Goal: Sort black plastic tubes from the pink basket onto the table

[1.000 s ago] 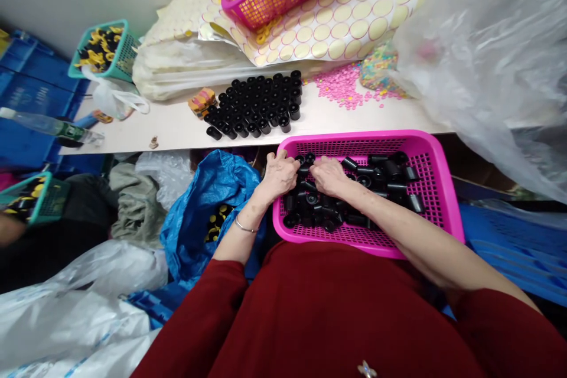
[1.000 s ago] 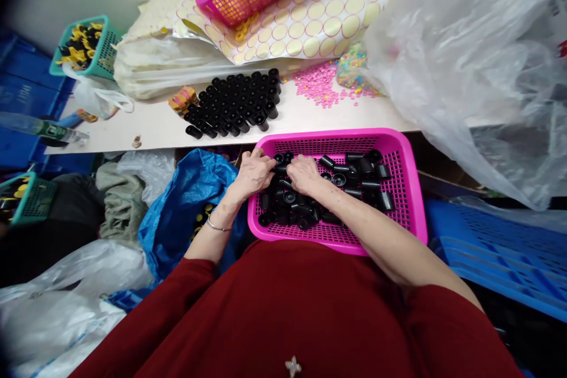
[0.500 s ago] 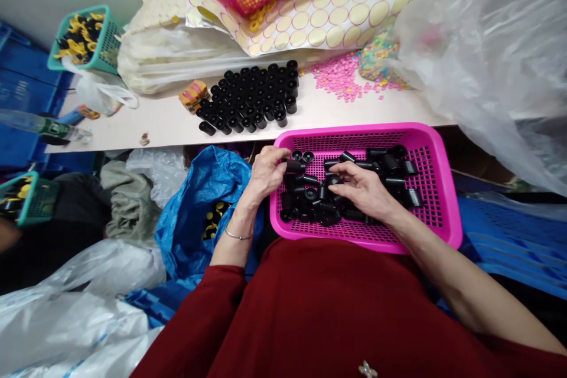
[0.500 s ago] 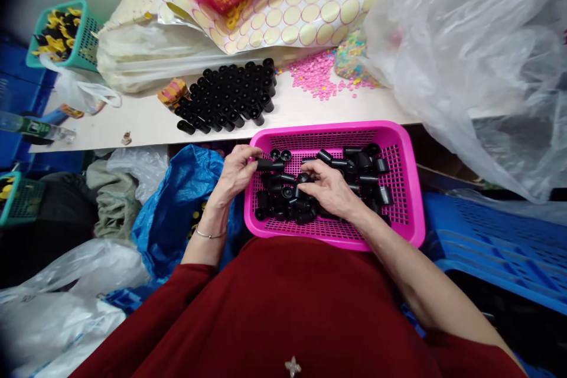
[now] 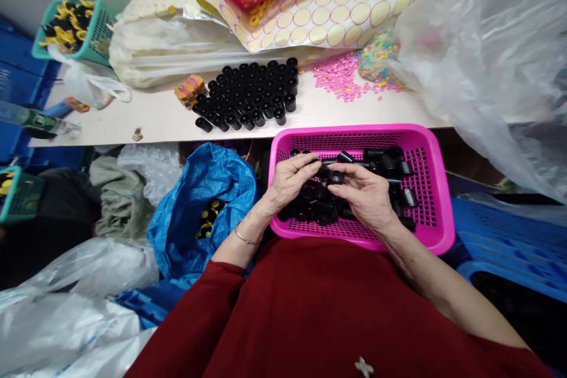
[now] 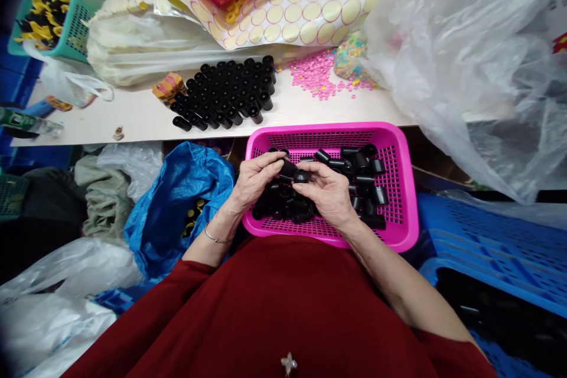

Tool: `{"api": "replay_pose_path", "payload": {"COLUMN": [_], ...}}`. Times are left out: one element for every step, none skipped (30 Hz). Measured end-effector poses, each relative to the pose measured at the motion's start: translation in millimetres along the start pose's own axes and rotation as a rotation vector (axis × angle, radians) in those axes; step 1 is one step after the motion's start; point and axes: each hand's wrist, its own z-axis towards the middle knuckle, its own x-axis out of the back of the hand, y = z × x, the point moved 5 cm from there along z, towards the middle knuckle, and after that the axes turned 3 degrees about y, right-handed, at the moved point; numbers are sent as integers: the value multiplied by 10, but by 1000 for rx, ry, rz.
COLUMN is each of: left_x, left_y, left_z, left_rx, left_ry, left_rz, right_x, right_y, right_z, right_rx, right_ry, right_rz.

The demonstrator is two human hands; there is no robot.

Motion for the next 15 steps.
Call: {"api": "replay_pose_path", "payload": {"left_x": [-36,-70,-98,-114,-119,-116,-111,-105,-102,-103,-107,-112,-118,-127,-138], "left_y": [-10,-28,-54,-87,-122,-153,-174,-184,-183,-173,-159,-145,-132,-122,-114], "left_z": [-3,-6,-10,-11,-10,-7,-3,3,10,17,22,25,26,23,18], "left_rx": [-26,-37,-32,-12,19,49,67,70,57,28,-11,-58,-109,-163,-215], "left_ry": [-36,-76,-112,-131,-134,-129,-121,-119,-125,-139,-157,-172,-183,-191,-196], "left_rz": [-21,-40,-57,-70,-81,-89,-96,-101,-101,-98,-88,-68,-39,-2,36], "right_x": [13,21,26,31,37,49,66,90,116,141,162,179,189,193,191], "right_y": [31,61,86,104,108,96,66,21,-34,-93,-149,-200,-244,-282,-317], "right_z": [-5,-9,-12,-15,-17,-18,-18,-20,-24,-31,-40,-51,-61,-71,-80], "right_rx": [-19,-37,-53,-64,-61,-42,-8,40,95,147,188,218,240,259,281], "right_ry": [19,28,29,22,10,-2,-11,-15,-14,-14,-17,-22,-30,-39,-47], "right_rz": [22,40,52,54,42,15,-26,-78,-136,-193,-242,-280,-312,-344,-381]}}
